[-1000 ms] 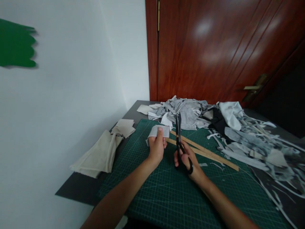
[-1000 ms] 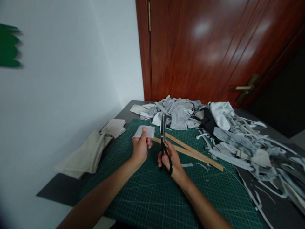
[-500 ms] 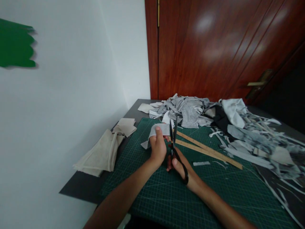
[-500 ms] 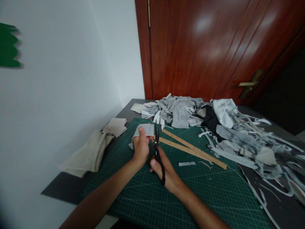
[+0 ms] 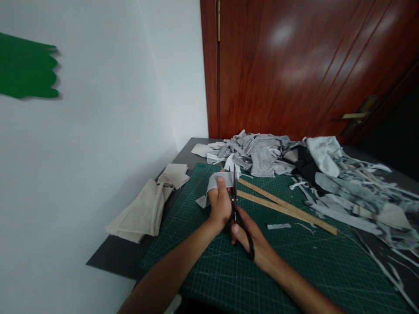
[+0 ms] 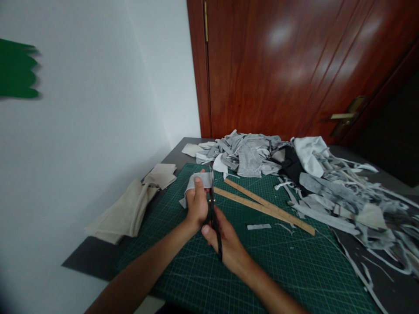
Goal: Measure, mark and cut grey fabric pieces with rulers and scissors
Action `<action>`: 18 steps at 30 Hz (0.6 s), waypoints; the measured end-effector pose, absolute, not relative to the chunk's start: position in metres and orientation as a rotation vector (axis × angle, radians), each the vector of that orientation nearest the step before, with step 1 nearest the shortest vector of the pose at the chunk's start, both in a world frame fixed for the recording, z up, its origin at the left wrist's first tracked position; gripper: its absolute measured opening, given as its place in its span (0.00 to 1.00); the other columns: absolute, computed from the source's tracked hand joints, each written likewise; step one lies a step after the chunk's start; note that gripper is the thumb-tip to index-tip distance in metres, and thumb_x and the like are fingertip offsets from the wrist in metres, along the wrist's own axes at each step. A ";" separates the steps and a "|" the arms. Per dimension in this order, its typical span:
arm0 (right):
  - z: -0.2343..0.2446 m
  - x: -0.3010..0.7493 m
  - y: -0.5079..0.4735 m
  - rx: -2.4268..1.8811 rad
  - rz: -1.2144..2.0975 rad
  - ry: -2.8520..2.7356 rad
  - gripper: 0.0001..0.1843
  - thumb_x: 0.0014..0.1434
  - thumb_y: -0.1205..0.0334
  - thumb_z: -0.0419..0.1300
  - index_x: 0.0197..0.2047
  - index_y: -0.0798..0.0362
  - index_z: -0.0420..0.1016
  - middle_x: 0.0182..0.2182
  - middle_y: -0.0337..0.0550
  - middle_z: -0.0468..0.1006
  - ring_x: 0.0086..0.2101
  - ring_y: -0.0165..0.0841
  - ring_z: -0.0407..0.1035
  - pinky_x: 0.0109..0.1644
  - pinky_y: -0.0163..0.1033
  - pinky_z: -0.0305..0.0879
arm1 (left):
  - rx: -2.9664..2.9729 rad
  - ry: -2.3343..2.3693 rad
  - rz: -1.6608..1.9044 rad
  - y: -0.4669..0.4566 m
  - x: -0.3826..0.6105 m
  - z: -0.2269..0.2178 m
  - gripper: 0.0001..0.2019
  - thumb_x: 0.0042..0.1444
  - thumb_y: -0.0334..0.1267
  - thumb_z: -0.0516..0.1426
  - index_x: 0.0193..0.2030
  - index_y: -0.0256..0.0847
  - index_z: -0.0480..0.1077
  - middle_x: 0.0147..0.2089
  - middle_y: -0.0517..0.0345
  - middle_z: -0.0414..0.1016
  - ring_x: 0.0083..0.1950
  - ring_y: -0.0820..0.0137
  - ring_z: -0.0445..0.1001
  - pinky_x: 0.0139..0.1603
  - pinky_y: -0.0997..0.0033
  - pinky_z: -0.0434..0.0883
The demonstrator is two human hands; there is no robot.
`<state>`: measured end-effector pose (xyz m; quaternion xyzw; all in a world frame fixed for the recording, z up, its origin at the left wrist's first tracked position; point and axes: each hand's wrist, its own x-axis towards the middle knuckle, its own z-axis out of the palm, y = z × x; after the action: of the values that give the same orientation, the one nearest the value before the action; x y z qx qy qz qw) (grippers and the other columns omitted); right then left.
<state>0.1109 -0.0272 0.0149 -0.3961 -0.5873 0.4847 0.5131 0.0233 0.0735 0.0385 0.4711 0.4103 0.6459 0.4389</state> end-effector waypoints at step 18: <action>0.015 0.108 -0.030 -0.989 1.124 -1.378 0.39 0.65 0.32 0.59 0.65 0.55 0.69 0.29 0.36 0.68 0.29 0.33 0.64 0.33 0.37 0.68 | 1.247 0.955 1.667 0.076 0.026 0.040 0.27 0.68 0.61 0.53 0.53 0.38 0.78 0.50 0.44 0.82 0.56 0.58 0.78 0.63 0.59 0.70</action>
<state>0.1080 -0.0296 0.0152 -0.4136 -0.5763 0.4698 0.5255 0.0262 0.0755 0.0402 0.4959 0.3799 0.6629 0.4128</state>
